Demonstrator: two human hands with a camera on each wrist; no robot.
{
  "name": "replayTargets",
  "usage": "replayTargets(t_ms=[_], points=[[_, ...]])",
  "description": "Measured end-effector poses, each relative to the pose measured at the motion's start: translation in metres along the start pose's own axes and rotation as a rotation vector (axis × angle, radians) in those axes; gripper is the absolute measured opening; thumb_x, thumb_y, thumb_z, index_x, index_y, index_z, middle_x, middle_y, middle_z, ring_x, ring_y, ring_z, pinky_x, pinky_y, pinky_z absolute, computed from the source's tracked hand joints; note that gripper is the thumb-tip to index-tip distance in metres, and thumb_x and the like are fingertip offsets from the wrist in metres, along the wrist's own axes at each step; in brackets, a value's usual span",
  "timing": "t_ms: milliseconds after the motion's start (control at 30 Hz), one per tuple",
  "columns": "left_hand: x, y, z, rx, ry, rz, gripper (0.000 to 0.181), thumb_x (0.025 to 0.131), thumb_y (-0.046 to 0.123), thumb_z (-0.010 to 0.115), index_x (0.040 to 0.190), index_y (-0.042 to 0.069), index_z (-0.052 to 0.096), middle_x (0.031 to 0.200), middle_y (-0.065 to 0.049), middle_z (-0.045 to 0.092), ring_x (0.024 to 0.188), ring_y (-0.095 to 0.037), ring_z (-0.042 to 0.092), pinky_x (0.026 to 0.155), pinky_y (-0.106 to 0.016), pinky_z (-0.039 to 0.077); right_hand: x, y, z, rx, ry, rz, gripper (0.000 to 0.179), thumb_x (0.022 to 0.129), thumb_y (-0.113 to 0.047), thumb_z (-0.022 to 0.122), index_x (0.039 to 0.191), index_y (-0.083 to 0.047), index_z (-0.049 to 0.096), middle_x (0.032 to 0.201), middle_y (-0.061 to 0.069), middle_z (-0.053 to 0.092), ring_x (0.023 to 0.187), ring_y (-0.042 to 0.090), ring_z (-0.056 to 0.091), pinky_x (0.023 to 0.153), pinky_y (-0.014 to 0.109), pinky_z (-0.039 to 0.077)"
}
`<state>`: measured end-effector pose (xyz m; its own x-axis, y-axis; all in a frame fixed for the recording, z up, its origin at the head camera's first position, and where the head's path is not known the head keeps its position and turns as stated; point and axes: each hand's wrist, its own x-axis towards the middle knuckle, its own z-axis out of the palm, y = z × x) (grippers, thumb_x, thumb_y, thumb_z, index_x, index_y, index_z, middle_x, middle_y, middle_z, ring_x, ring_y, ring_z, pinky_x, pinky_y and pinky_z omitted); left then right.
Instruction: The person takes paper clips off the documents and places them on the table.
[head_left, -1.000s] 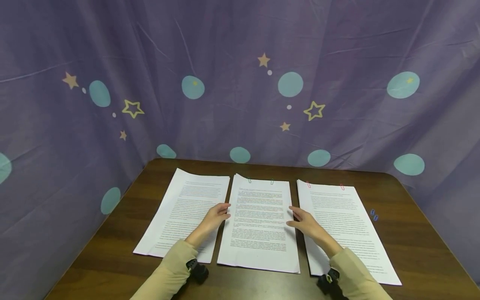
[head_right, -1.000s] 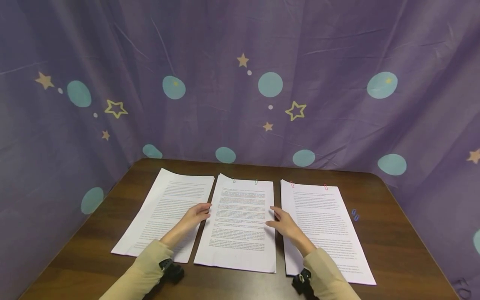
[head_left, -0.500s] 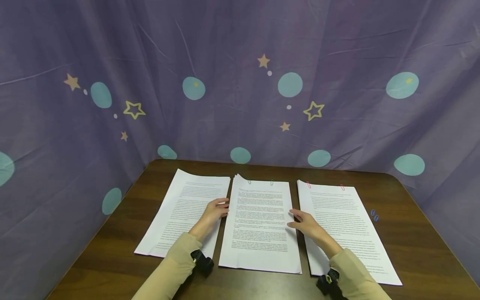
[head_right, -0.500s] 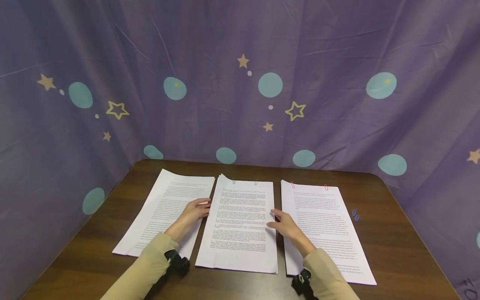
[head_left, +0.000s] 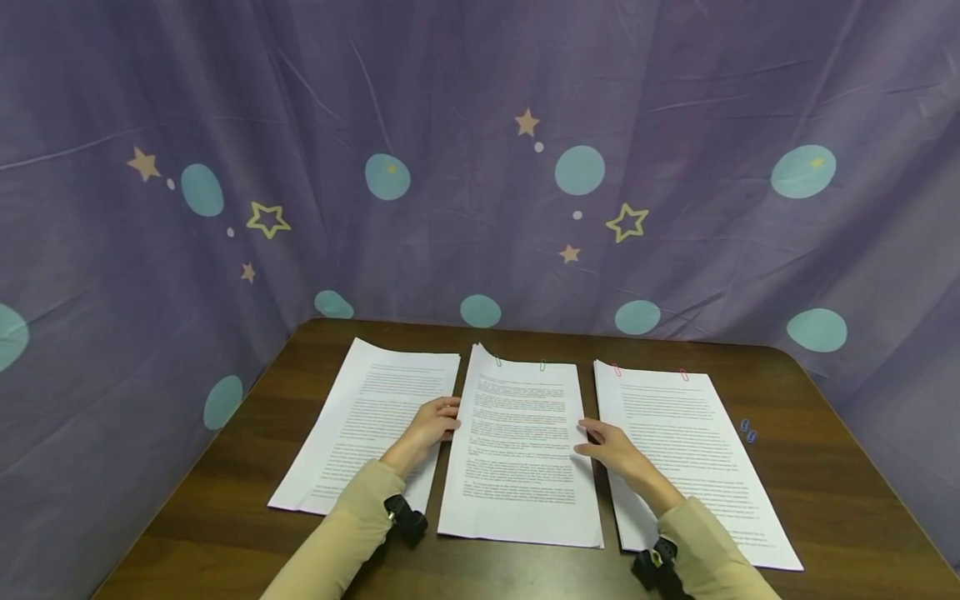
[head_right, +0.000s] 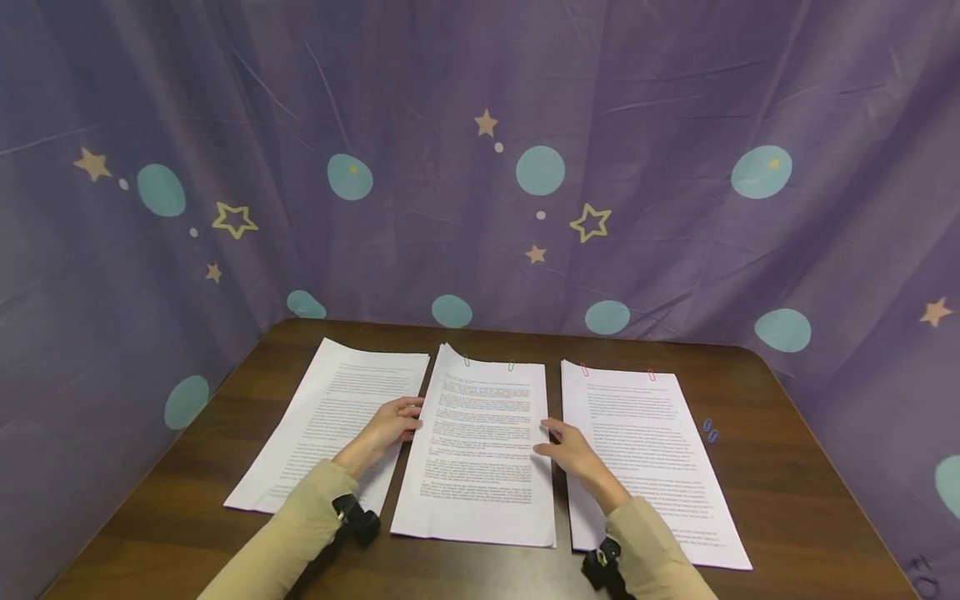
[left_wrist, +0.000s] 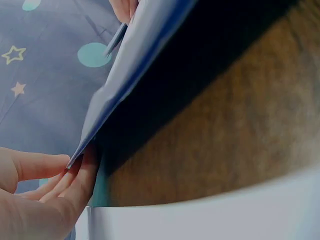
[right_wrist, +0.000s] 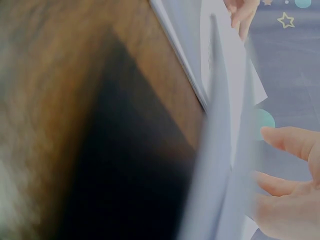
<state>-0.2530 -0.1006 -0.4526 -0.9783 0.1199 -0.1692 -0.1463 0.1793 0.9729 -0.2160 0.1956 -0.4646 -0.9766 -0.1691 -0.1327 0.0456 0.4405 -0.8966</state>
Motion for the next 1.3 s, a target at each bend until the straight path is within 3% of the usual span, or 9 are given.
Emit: replayTargets(t_ms=[233, 500, 633, 767, 933, 1300], points=[[0.007, -0.014, 0.001, -0.04, -0.008, -0.064, 0.047, 0.078, -0.012, 0.046, 0.124, -0.005, 0.042, 0.103, -0.021, 0.059, 0.063, -0.014, 0.059, 0.054, -0.026, 0.05, 0.0, -0.001, 0.001, 0.012, 0.028, 0.02, 0.05, 0.08, -0.004, 0.059, 0.123, 0.013, 0.04, 0.13, 0.03, 0.035, 0.122, 0.04, 0.031, 0.099, 0.046, 0.028], [0.007, -0.017, -0.001, -0.155, 0.042, -0.079, 0.049, 0.078, -0.015, 0.047, 0.125, -0.003, 0.043, 0.104, -0.022, 0.059, 0.062, -0.013, 0.06, 0.052, -0.024, 0.049, 0.0, -0.001, 0.0, 0.122, 0.047, 0.029, 0.05, 0.083, -0.003, 0.054, 0.126, 0.014, 0.035, 0.13, 0.031, 0.035, 0.121, 0.04, 0.034, 0.099, 0.046, 0.029], [0.005, -0.017, -0.002, -0.21, 0.05, -0.088, 0.049, 0.078, -0.015, 0.047, 0.126, -0.004, 0.041, 0.108, -0.025, 0.056, 0.064, -0.014, 0.061, 0.054, -0.025, 0.05, 0.0, 0.0, 0.001, 0.146, 0.09, 0.022, 0.049, 0.082, -0.001, 0.055, 0.126, 0.011, 0.036, 0.124, 0.03, 0.042, 0.114, 0.038, 0.043, 0.094, 0.043, 0.037], [0.0, -0.015, -0.003, -0.22, 0.06, -0.076, 0.049, 0.078, -0.015, 0.047, 0.126, -0.003, 0.042, 0.106, -0.023, 0.058, 0.063, -0.013, 0.061, 0.052, -0.023, 0.049, 0.0, -0.002, 0.001, 0.175, 0.139, 0.025, 0.05, 0.08, 0.002, 0.054, 0.127, 0.007, 0.038, 0.113, 0.028, 0.052, 0.096, 0.028, 0.056, 0.079, 0.034, 0.047], [-0.005, -0.012, -0.005, -0.213, 0.063, -0.046, 0.048, 0.079, -0.013, 0.048, 0.126, -0.001, 0.043, 0.103, -0.02, 0.06, 0.059, -0.01, 0.058, 0.044, -0.017, 0.043, -0.003, -0.008, 0.0, 0.223, 0.197, 0.026, 0.049, 0.08, 0.004, 0.053, 0.128, 0.002, 0.04, 0.103, 0.022, 0.059, 0.078, 0.016, 0.06, 0.068, 0.028, 0.05], [-0.02, 0.005, -0.009, -0.121, 0.097, 0.036, 0.039, 0.082, -0.002, 0.056, 0.12, 0.001, 0.05, 0.096, -0.013, 0.063, 0.062, -0.011, 0.059, 0.049, -0.02, 0.047, -0.012, -0.023, -0.003, 0.297, 0.3, 0.026, 0.046, 0.081, 0.002, 0.055, 0.125, -0.01, 0.047, 0.098, 0.013, 0.063, 0.074, 0.008, 0.058, 0.061, 0.023, 0.049]])
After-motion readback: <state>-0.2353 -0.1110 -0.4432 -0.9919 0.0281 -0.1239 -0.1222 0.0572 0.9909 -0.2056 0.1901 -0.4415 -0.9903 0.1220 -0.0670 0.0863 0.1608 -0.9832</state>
